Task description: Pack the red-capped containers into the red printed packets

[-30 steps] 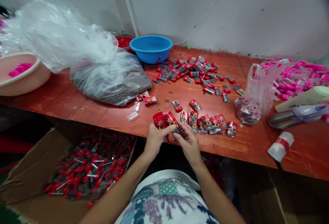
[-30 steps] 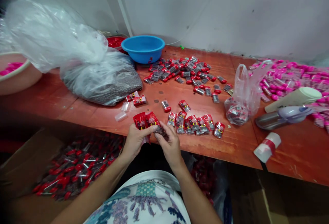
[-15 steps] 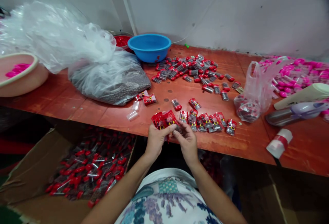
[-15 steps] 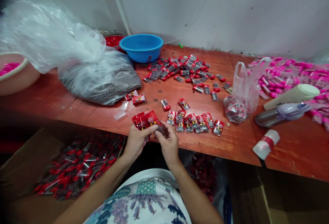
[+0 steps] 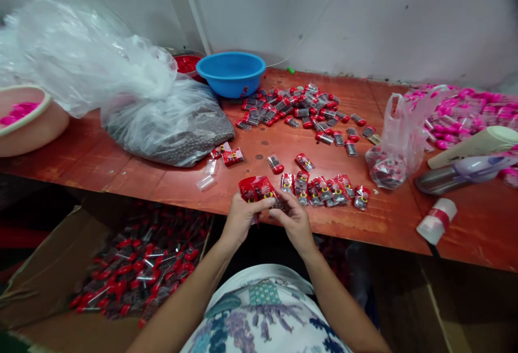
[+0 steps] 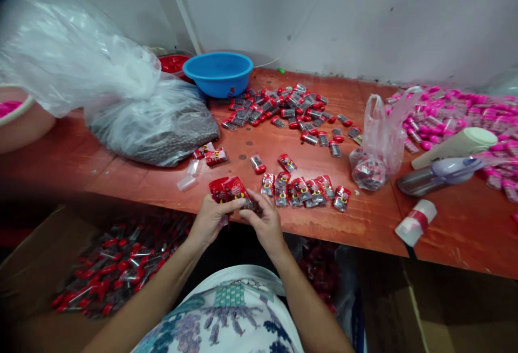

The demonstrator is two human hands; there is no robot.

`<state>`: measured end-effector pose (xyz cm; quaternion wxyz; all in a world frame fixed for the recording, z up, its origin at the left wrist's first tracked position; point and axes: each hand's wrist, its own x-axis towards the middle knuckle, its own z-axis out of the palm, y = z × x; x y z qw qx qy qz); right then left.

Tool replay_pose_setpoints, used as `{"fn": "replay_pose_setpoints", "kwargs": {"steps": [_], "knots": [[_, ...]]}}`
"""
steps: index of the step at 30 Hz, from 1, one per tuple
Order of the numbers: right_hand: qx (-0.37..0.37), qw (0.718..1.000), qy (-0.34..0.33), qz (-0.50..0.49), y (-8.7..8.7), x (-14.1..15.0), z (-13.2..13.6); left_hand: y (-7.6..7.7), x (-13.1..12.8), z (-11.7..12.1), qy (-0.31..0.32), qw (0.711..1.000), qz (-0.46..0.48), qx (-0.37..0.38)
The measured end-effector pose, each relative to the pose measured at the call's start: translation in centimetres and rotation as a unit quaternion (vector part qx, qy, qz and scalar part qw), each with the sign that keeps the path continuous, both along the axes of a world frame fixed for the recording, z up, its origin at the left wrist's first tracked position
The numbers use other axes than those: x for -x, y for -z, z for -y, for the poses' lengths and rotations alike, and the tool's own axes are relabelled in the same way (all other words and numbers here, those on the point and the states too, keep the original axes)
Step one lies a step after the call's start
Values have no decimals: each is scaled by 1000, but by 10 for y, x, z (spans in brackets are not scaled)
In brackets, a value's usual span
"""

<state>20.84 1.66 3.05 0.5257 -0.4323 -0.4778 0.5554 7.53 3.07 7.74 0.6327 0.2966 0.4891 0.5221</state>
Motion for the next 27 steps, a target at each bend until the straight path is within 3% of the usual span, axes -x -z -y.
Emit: {"fn": "replay_pose_setpoints", "kwargs": {"steps": [6, 10, 17, 27], "knots": [[-74, 993, -3, 88, 0, -6, -6, 5, -1, 0, -12, 1000, 19, 15], [-55, 996, 4, 66, 3, -6, -5, 8, 1, 1, 2, 999, 27, 42], [6, 1000, -22, -16, 0, 3, 0, 0, 1, -1, -57, 998, 27, 22], [-69, 993, 57, 74, 6, 16, 9, 1, -11, 1, -88, 996, 7, -13]]}}
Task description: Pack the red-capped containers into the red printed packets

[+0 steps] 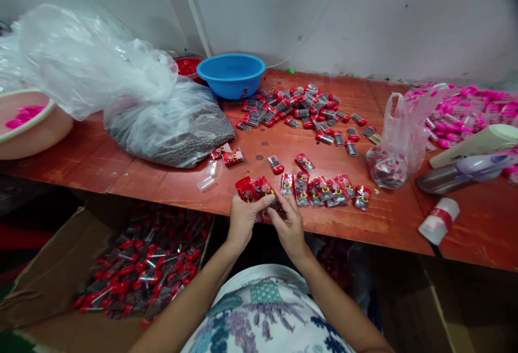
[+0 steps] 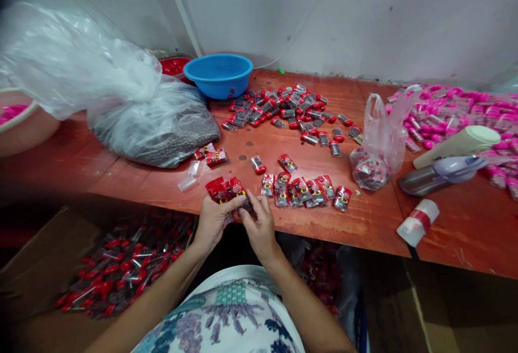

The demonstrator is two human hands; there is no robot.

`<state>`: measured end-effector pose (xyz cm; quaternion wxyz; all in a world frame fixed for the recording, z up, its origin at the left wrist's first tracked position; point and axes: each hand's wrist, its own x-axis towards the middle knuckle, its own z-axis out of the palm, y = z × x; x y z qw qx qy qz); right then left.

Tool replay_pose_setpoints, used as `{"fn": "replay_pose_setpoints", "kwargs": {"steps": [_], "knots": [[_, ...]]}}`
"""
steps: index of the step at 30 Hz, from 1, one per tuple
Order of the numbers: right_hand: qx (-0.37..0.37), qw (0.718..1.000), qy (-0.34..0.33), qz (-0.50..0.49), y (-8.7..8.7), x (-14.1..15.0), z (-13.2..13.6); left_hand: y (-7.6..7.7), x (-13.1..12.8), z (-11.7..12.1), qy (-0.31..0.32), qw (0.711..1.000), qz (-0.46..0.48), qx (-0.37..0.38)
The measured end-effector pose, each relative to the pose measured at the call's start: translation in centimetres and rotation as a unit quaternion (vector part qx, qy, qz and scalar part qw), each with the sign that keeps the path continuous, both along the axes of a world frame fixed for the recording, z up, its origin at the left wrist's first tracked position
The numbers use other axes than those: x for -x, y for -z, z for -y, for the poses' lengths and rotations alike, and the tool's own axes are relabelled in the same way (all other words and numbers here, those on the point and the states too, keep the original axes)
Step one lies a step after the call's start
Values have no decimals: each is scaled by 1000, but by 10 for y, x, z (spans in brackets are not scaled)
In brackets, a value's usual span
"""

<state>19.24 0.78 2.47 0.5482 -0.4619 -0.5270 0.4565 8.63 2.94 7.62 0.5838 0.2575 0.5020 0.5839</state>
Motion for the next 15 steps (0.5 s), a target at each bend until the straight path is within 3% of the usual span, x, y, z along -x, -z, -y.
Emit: {"fn": "replay_pose_setpoints", "kwargs": {"steps": [8, 15], "knots": [[111, 977, -39, -175, -2, -11, -9, -3, 4, 2, 37, 999, 1, 16], [105, 985, -57, -129, 2, -18, -14, 0, 13, 2, 94, 995, -3, 21]]}}
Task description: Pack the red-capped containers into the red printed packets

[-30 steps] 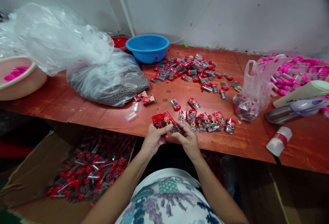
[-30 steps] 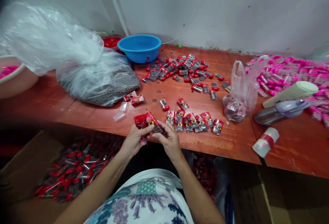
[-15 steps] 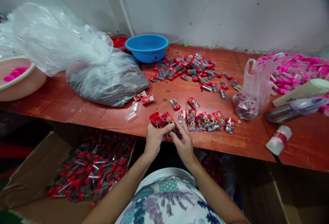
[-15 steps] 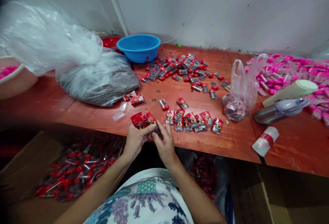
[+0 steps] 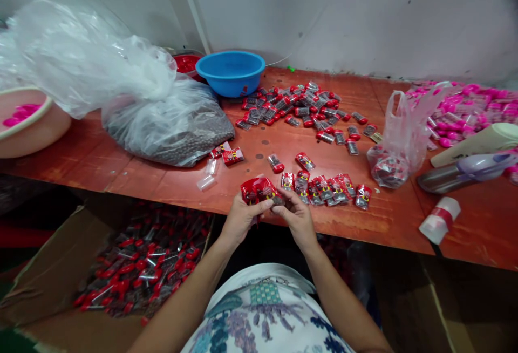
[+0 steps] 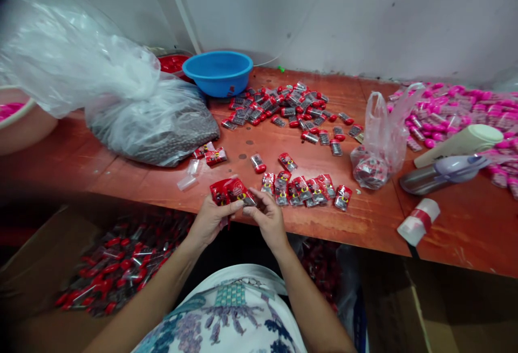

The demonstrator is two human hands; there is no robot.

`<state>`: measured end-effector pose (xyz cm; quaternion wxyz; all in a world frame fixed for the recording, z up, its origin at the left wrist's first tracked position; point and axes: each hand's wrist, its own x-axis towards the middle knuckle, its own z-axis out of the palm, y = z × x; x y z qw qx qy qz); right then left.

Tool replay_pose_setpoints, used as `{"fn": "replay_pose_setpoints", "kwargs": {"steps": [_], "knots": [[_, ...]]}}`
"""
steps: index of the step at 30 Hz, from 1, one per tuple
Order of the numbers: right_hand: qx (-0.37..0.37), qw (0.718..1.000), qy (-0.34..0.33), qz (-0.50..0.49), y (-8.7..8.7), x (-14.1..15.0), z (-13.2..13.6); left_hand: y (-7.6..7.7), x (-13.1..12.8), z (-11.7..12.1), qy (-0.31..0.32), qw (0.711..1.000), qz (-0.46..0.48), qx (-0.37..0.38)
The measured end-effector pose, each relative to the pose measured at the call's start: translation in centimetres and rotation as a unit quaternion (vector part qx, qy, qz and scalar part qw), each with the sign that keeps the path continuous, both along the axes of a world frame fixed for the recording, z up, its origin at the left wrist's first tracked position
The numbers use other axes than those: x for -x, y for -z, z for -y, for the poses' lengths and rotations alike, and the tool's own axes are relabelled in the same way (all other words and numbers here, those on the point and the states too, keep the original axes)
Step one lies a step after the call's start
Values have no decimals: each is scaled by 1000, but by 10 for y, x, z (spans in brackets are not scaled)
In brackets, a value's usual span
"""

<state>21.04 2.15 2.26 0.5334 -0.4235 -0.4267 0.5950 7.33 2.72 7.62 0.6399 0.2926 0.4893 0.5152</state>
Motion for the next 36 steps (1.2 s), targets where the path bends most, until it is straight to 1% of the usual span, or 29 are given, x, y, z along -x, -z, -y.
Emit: {"fn": "replay_pose_setpoints", "kwargs": {"steps": [3, 5, 8, 10, 14, 16, 18, 22, 25, 28, 31, 36], "knots": [[-17, 999, 29, 9, 3, 2, -1, 3, 2, -1, 12, 1000, -10, 3], [-13, 999, 41, 1, 3, 4, -1, 4, 0, -1, 2, 1000, -15, 3], [12, 999, 27, -27, 2, 7, -1, 5, -4, -2, -53, 998, -13, -10], [29, 998, 14, -51, 0, 8, -1, 7, -6, -2, -77, 997, -10, -20], [46, 996, 16, -76, -1, 8, -1, 11, -6, -1, -67, 997, -17, -23], [44, 997, 19, -64, 2, 7, -1, 12, -7, 0, -57, 998, -23, -23], [28, 999, 27, -31, 6, 7, 0, 12, -8, 2, -50, 998, -29, -21], [-14, 997, 66, 43, 13, 9, 4, 12, -13, 3, -81, 995, -45, -25], [-26, 995, 70, 60, 13, 12, 6, 12, -16, 2, -95, 992, -64, -48], [-23, 997, 71, 35, 10, 14, 7, 13, -15, 1, -96, 990, -81, -63], [-17, 997, 79, 20, 6, 12, 6, 14, -13, 1, -90, 990, -92, -58], [36, 997, 36, -51, 2, 6, 3, 12, -10, 2, -59, 993, -99, -39]]}}
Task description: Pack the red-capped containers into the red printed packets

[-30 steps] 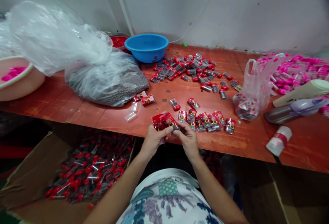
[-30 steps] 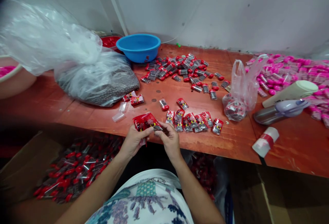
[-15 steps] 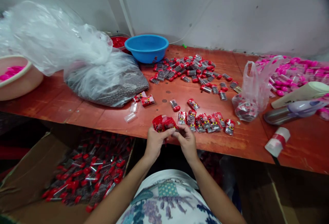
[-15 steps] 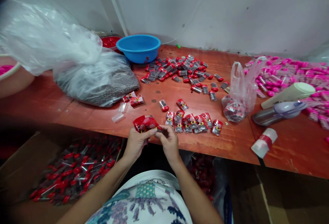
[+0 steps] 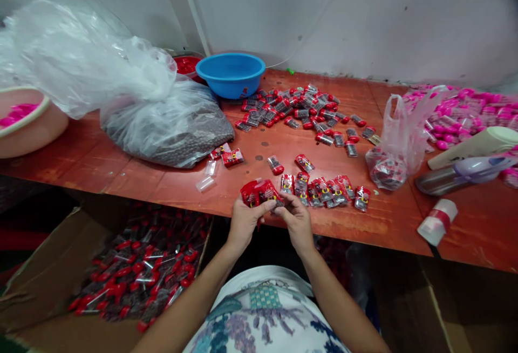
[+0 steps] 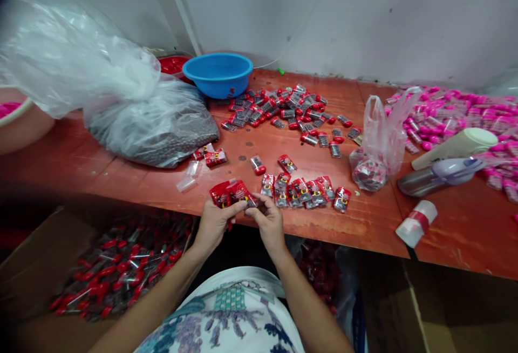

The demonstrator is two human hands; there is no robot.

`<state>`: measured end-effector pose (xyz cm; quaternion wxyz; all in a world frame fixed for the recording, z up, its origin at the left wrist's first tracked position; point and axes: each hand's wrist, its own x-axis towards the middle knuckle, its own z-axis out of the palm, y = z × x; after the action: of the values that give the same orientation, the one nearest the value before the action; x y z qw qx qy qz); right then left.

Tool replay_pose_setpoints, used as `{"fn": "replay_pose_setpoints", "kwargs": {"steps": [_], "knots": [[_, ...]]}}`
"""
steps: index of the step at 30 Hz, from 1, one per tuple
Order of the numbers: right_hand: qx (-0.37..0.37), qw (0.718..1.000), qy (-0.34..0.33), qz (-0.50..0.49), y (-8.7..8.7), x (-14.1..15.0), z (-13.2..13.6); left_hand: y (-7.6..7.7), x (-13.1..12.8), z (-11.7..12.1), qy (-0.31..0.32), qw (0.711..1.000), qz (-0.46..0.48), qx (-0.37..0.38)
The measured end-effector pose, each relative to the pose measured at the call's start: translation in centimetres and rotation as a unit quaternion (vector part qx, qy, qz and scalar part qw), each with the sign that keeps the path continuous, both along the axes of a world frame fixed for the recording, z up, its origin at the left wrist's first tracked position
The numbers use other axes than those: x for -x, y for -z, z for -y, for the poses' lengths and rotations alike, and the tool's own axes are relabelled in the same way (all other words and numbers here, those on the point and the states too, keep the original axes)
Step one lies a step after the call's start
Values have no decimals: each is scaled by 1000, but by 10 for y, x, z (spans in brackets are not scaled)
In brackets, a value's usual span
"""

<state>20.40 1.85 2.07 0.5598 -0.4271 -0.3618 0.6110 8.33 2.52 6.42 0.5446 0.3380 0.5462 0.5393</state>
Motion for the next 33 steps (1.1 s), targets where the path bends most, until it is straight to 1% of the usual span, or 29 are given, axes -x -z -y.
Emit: {"fn": "replay_pose_setpoints", "kwargs": {"steps": [3, 5, 7, 11, 15, 18, 22, 24, 27, 29, 31, 33], "knots": [[8, 1000, -9, -24, 2, -2, -1, -1, 1, 0, 23, 1000, 3, 13], [-2, 1000, -14, -4, 5, -3, -1, -2, 2, 0, 30, 999, 6, 25], [-28, 999, -11, 41, 7, -4, -1, -1, 3, 0, 32, 999, 8, 34], [-91, 986, 40, 131, 7, -4, -3, 5, 3, -2, 37, 998, 25, 44], [-128, 975, 85, 159, 7, -2, -5, 13, 2, -2, 46, 995, 59, 67], [-126, 975, 95, 154, 7, -2, -5, 15, 2, -3, 35, 992, 94, 71], [-127, 974, 48, 181, 7, -3, -3, 13, 3, -5, 16, 992, 113, 59], [-134, 969, 42, 203, 6, -3, -2, 12, 3, -4, 15, 992, 111, 55], [-137, 965, 63, 214, 5, -1, -1, 14, 1, -4, 13, 992, 109, 61], [-132, 964, 64, 222, 5, -1, -4, 15, -1, -6, 9, 990, 118, 75], [-127, 960, 66, 241, 4, -7, -11, 15, -1, -12, -3, 985, 149, 87], [-126, 945, 97, 286, 1, -18, -21, 13, 1, -19, -24, 975, 197, 103]]}}
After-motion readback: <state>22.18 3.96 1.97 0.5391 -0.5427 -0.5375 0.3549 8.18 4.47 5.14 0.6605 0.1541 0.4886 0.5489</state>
